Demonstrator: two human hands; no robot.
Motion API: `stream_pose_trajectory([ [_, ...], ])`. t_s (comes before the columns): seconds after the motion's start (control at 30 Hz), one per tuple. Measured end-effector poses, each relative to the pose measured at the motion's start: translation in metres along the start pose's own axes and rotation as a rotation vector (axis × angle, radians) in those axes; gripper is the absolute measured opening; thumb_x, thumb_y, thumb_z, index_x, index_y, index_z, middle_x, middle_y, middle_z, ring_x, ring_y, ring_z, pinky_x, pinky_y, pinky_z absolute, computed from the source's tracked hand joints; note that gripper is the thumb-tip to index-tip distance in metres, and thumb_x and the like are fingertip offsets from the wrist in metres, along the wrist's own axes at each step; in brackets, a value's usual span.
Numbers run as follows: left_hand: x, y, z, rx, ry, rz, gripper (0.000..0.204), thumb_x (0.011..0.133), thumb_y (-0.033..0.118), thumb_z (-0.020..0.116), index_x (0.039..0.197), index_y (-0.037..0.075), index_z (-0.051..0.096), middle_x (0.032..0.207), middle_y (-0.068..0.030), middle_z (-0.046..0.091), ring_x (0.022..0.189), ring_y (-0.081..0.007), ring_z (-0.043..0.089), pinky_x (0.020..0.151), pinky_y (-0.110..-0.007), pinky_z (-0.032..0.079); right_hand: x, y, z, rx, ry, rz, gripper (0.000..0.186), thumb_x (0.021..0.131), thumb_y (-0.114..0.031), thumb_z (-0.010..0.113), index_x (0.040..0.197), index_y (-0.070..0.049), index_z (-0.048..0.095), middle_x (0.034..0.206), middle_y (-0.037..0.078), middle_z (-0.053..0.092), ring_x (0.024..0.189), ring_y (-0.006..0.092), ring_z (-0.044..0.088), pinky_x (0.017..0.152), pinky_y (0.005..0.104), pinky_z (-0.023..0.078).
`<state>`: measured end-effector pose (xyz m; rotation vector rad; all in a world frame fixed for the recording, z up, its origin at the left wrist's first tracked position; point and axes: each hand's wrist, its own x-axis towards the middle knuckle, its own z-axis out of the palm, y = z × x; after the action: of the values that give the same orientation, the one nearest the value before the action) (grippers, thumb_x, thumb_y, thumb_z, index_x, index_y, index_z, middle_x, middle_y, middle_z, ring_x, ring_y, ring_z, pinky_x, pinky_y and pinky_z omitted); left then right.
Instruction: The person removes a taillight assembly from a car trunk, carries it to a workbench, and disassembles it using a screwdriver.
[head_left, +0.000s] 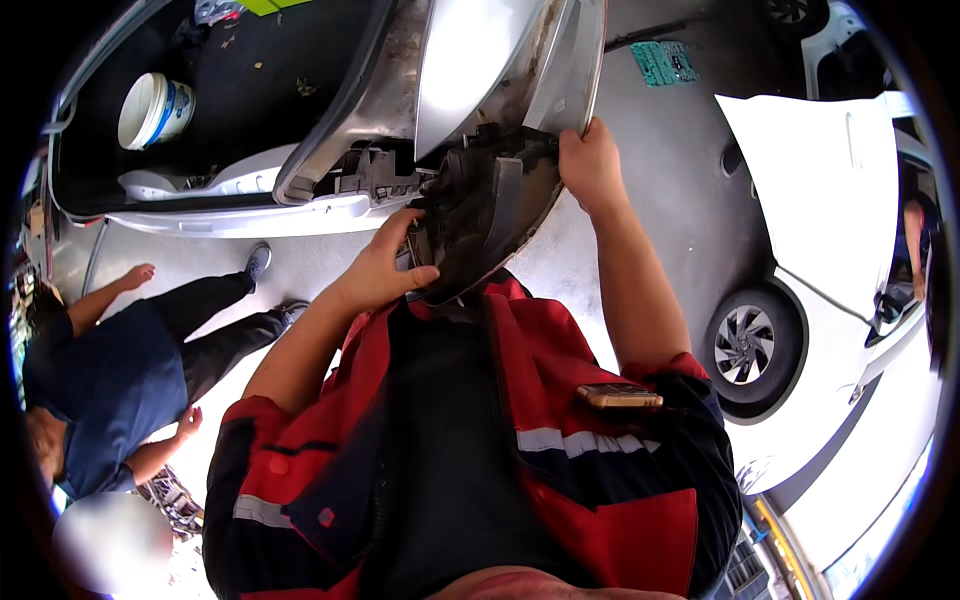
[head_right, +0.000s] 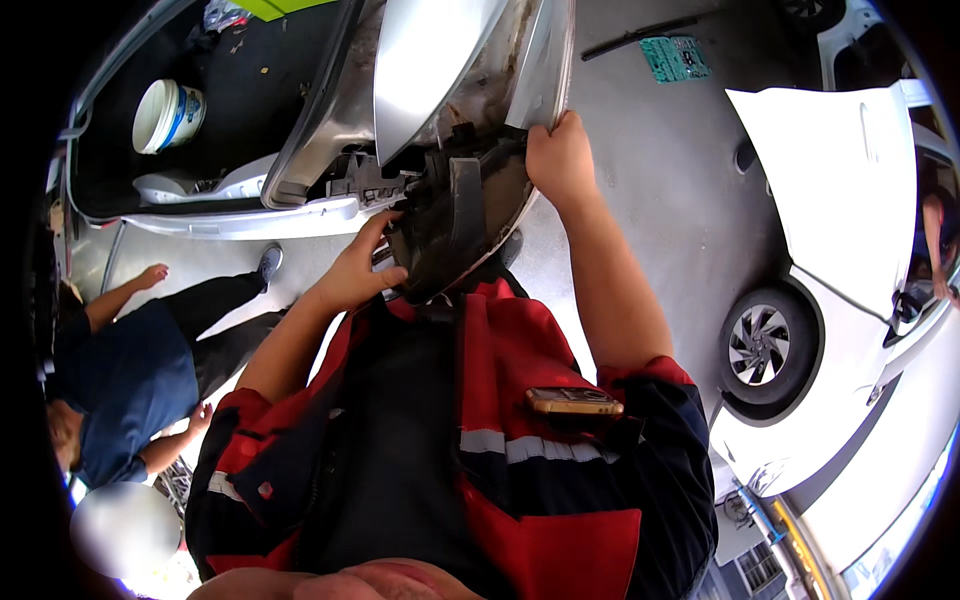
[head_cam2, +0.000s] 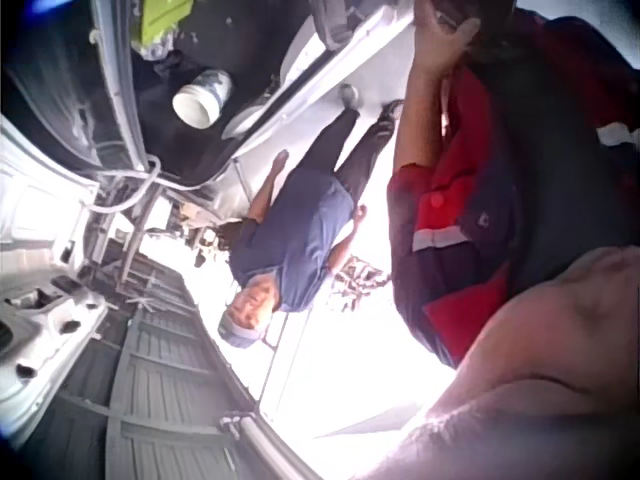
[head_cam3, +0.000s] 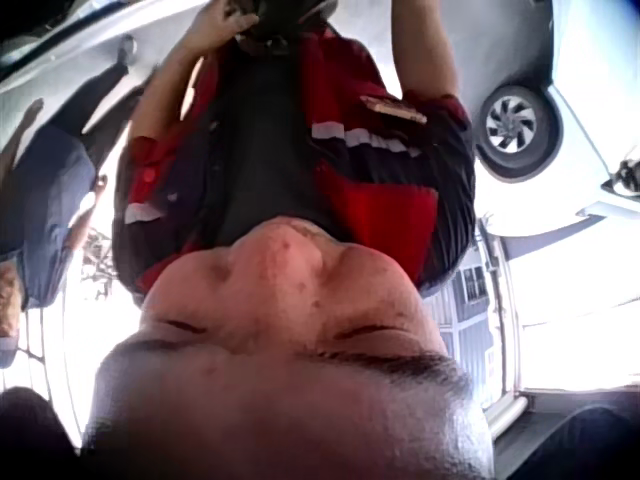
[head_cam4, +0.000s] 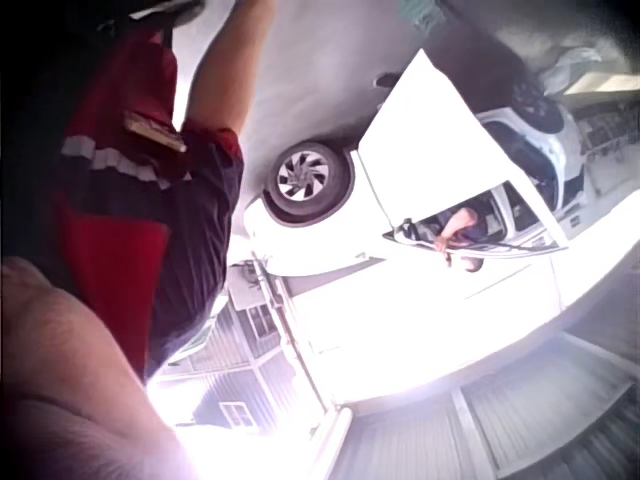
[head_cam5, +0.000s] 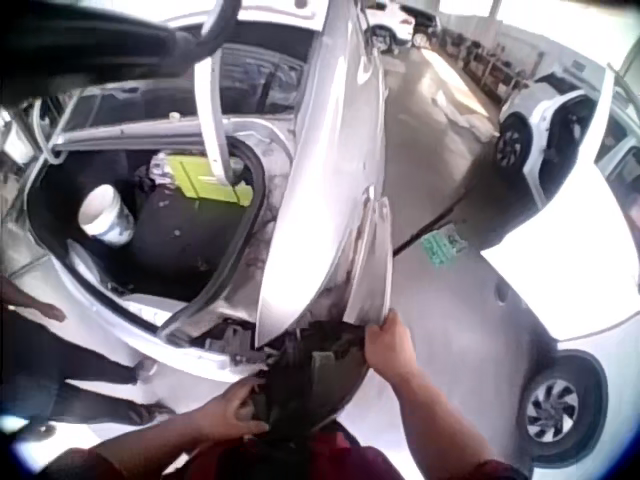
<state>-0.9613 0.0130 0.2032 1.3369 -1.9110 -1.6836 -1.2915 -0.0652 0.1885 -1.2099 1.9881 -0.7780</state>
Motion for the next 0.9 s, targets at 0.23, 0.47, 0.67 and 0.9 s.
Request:
stream_pose_trajectory([
  [0.23, -0.002, 0.094, 0.033, 0.709, 0.360, -0.065, 0.112, 0.067, 0.053, 0.086, 0.147, -0.006, 0.035, 0.146, -0.0268, 0.045, 0.141, -0.0418, 0.039, 0.119, -0.048, 0.029, 0.004, -0.015, -0.006, 0.030, -0.154, 0.106, 0.036, 0.088, -0.017, 0.053, 0.108, 0.013, 0.056, 0.099, 0.031, 0.068, 0.095, 0.0431, 0.067, 0.084, 0.0452, 0.052],
  [0.47, 0.032, 0.101, 0.065, 0.615, 0.379, -0.204, 0.078, 0.077, 0.045, 0.079, 0.138, 0.003, 0.052, 0.131, -0.0205, 0.056, 0.125, -0.0373, 0.053, 0.109, -0.047, 0.040, -0.008, -0.032, -0.011, -0.020, -0.205, 0.066, 0.036, 0.089, -0.018, 0.053, 0.105, 0.013, 0.061, 0.101, 0.031, 0.068, 0.093, 0.0416, 0.068, 0.081, 0.0453, 0.052],
  [0.67, 0.027, 0.093, 0.064, 0.459, 0.344, -0.131, 0.060, 0.083, 0.037, 0.075, 0.136, 0.013, 0.058, 0.118, -0.0191, 0.060, 0.117, -0.0371, 0.057, 0.101, -0.048, 0.045, 0.011, -0.072, -0.069, -0.661, -0.541, -0.057, 0.039, 0.096, -0.029, 0.056, 0.107, 0.008, 0.063, 0.092, 0.021, 0.068, 0.078, 0.0328, 0.065, 0.071, 0.0429, 0.051],
  [0.9, 0.029, 0.090, 0.057, 0.437, 0.343, -0.102, 0.052, 0.081, 0.035, 0.076, 0.127, 0.013, 0.065, 0.121, -0.0213, 0.060, 0.114, -0.0380, 0.059, 0.096, -0.046, 0.050, 0.053, -0.126, -0.024, -0.679, -0.998, -1.066, 0.025, 0.094, -0.010, 0.056, 0.117, -0.002, 0.061, 0.108, 0.023, 0.065, 0.102, 0.0417, 0.063, 0.089, 0.0462, 0.051],
])
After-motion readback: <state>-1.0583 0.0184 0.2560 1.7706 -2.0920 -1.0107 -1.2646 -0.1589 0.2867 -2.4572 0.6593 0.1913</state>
